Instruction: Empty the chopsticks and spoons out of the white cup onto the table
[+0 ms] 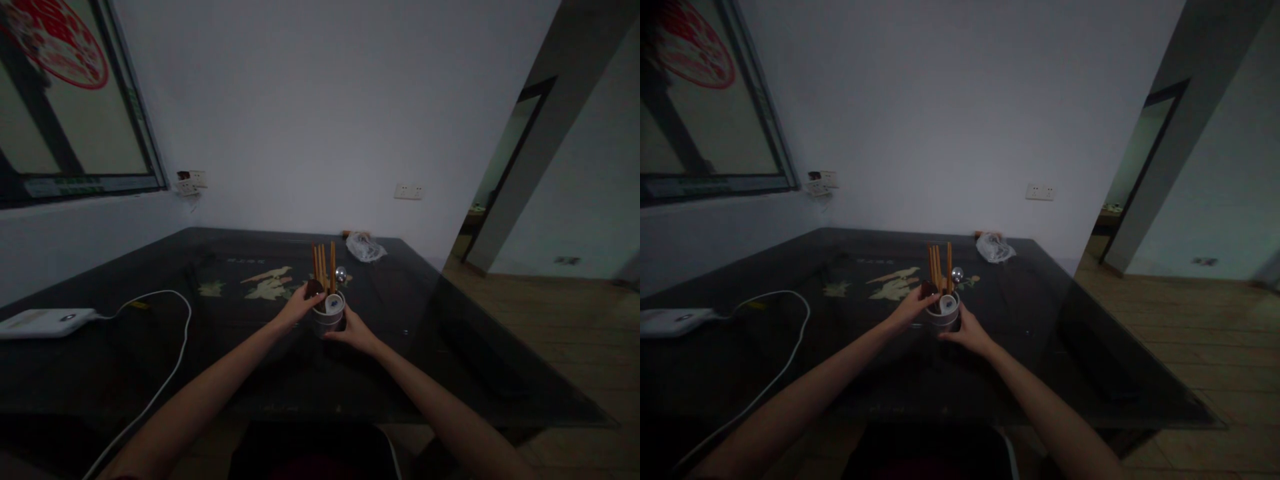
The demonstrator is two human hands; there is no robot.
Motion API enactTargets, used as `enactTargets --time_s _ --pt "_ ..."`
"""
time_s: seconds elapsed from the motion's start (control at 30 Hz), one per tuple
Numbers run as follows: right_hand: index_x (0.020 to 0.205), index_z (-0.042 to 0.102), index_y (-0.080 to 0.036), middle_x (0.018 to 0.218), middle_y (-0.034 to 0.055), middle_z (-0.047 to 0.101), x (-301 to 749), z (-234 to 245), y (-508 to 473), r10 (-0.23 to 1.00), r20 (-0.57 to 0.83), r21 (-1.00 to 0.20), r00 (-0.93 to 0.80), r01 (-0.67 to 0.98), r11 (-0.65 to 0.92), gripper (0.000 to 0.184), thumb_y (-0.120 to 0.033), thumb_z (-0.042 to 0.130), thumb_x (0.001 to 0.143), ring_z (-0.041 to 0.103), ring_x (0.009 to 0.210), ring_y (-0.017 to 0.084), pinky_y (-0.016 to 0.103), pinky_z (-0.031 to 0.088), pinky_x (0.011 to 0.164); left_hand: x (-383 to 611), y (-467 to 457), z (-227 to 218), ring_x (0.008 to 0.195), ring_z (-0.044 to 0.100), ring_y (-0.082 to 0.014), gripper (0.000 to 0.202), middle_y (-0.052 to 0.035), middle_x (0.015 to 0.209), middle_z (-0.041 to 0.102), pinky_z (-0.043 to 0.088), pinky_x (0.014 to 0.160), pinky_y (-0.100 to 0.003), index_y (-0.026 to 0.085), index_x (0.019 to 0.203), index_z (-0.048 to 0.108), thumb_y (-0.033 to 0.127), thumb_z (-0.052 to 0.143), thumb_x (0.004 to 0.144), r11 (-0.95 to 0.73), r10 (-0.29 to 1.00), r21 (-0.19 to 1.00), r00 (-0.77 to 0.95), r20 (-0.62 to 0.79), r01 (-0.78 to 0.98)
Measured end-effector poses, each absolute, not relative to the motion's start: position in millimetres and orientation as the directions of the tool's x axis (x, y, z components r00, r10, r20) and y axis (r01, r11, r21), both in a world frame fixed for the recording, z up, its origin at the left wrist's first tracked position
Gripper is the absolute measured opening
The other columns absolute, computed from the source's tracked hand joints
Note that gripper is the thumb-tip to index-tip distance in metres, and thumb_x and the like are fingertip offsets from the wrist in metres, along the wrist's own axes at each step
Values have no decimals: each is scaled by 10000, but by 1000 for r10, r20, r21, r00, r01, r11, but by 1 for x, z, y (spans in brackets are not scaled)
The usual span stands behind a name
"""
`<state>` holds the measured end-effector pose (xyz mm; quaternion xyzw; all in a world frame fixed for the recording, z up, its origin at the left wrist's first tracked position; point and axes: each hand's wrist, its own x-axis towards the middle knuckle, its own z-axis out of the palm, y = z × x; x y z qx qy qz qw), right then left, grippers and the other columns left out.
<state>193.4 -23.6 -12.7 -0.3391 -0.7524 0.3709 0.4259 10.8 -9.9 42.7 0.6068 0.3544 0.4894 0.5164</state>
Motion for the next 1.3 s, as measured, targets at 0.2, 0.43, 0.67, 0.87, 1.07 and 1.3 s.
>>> enactTargets --time_s 0.2,0.43,0.67,0.87,1.07,1.3 --pt "1331 365 -182 1336 128 490 194 -14 -23 827 390 -835 -405 222 503 890 -345 813 579 451 1241 279 439 316 1066 10 -9 41 937 625 -245 410 -95 950 700 456 876 -367 113 922 644 428 713 668 -179 938 982 291 189 -59" --pt "1321 376 -181 1326 126 497 194 -12 -24 816 403 -833 -414 203 514 861 -339 807 593 467 1225 271 435 327 1059 10 -4 36 932 617 -251 445 -103 927 692 455 857 -360 115 901 626 509 664 698 -246 919 968 304 249 -50" --pt "1360 320 -176 1354 137 474 192 -9 -25 828 386 -848 -407 196 492 937 -332 812 578 445 1251 277 446 305 1075 11 -2 34 939 599 -225 447 -94 964 652 428 897 -367 141 950 557 535 598 745 -361 900 932 254 353 -16" --pt "1335 353 -177 1315 128 509 193 -11 -23 836 368 -851 -407 214 479 901 -343 811 578 478 1215 277 444 336 1051 12 -4 36 924 588 -196 436 -50 898 632 419 915 -349 161 1052 513 503 566 785 -430 882 902 195 429 -40" --pt "1326 363 -177 1317 128 506 193 -8 -24 838 359 -854 -410 219 473 880 -348 806 585 470 1218 279 448 326 1055 10 -12 57 869 577 -175 374 -26 832 609 437 863 -315 167 1063 539 463 532 835 -522 839 853 166 518 -20" --pt "1328 366 -178 1307 121 513 193 -5 -26 835 358 -855 -418 212 473 877 -351 805 588 472 1213 269 440 330 1049 2 -20 90 895 593 -180 319 -64 892 664 441 865 -307 173 790 564 475 486 860 -594 795 804 153 587 -2"
